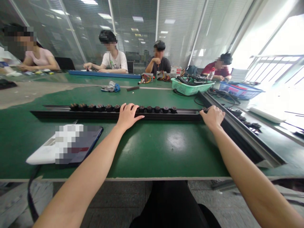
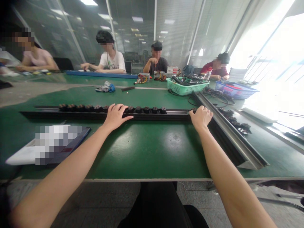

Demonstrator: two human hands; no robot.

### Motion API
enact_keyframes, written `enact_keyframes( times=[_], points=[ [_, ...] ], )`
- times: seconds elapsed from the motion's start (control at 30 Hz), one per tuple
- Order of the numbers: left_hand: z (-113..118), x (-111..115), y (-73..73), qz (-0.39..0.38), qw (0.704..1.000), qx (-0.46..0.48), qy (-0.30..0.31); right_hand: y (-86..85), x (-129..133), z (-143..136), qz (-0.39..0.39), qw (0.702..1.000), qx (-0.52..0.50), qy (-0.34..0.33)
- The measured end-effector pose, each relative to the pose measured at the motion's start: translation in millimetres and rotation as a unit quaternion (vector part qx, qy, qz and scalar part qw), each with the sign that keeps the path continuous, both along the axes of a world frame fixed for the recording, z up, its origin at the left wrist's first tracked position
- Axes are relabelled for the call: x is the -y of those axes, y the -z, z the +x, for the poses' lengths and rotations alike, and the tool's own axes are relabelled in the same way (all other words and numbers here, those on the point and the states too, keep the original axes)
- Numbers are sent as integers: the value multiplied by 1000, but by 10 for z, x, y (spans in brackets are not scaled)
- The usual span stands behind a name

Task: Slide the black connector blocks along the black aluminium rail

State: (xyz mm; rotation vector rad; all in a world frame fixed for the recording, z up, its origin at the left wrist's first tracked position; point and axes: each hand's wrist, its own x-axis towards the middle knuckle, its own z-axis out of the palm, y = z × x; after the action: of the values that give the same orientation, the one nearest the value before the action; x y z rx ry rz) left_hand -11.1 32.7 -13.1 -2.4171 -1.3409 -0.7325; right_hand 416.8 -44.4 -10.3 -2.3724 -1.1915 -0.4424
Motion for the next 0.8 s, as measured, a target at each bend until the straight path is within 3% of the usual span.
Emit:
enact_keyframes(
  times=[0.3,0.8],
  points=[
    [-6,-17,4,5,1000,-9,-1,18,-17,147,-56,994,33,-89],
    [-23,-1,-10,6,1000,-8,0,70,-5,295,-46,996,19,-71]
  ],
)
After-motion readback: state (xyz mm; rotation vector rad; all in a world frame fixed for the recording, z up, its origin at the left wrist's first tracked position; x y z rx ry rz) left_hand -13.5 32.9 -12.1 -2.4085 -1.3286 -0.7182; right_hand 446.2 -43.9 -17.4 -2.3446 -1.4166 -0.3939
